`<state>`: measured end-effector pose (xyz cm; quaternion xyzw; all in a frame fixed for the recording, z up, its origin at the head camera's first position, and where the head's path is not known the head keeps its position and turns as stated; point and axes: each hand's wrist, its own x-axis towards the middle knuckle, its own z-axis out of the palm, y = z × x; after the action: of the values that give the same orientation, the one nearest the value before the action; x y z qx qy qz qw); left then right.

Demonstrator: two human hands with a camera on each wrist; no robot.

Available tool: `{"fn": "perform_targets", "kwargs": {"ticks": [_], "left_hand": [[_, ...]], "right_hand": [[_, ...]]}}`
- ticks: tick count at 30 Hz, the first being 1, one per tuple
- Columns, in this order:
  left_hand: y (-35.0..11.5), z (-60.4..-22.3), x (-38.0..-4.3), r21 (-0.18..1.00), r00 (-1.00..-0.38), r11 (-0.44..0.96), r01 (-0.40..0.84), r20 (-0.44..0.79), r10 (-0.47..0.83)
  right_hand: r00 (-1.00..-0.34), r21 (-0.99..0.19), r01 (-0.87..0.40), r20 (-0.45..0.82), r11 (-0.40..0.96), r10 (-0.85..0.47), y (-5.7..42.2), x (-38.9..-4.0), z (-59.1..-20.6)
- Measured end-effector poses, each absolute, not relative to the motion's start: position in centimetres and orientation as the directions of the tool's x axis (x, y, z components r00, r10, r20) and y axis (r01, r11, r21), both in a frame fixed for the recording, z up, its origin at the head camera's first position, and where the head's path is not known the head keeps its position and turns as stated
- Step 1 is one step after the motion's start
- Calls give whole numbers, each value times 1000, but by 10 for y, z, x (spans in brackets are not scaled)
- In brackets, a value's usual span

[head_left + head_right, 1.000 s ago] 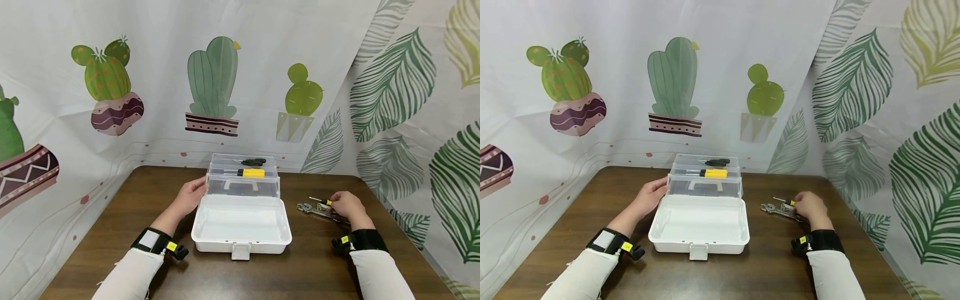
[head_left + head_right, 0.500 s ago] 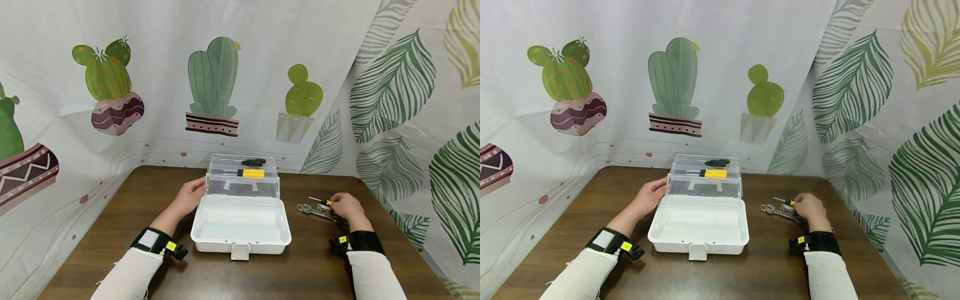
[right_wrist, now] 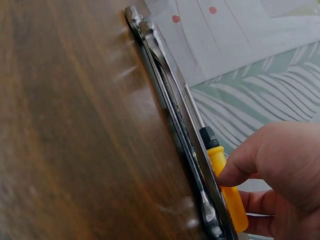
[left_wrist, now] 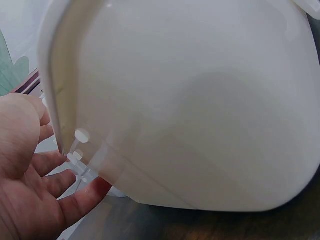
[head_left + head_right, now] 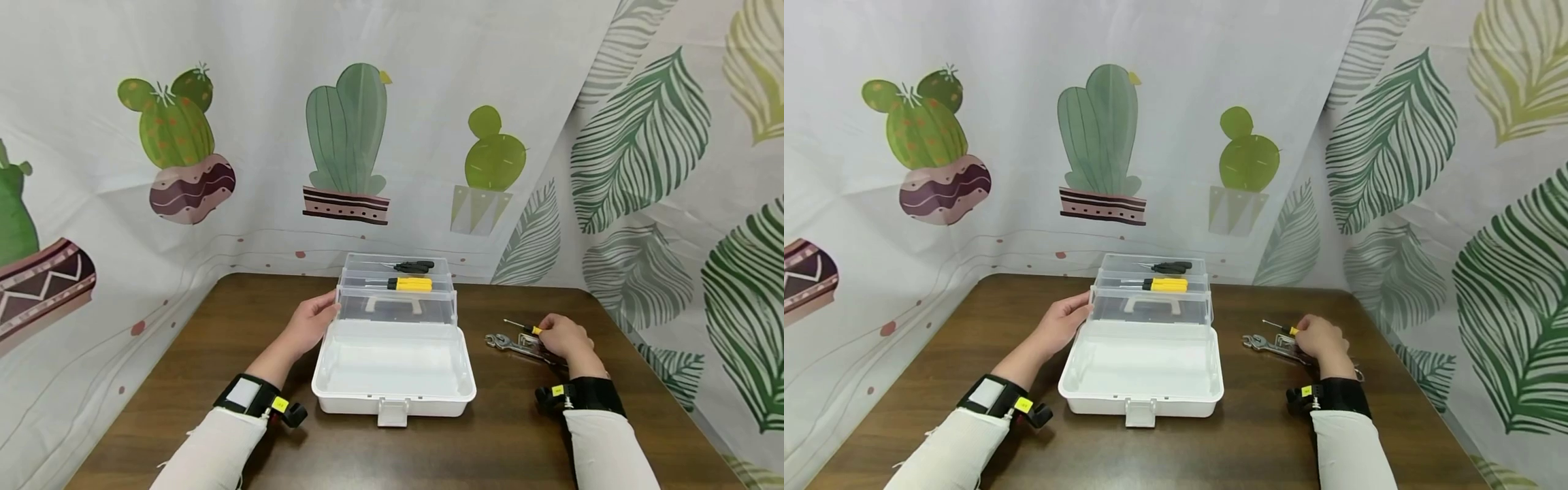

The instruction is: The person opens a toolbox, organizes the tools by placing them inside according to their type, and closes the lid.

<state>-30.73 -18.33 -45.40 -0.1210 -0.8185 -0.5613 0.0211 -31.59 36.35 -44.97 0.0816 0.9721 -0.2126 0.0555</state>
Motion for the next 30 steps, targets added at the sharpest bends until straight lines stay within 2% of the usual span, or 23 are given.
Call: {"fn": "perform_targets", "kwargs": {"ticks": [14,24,30], "left_hand": [[-183,-454,-307,911,-966,339,236,182,184],[-184,-453,-306,902,-963,353,249,193,188],[-184,-453,-306,902,-966,360,238,182,182]], "right_hand": [[-981,-441,182,-138,879,134,364,-313,-451],[-998,-507,41,21,861,60,362,-316,-455],[-998,-530,6,53,848,41,360,-315,-454]]}}
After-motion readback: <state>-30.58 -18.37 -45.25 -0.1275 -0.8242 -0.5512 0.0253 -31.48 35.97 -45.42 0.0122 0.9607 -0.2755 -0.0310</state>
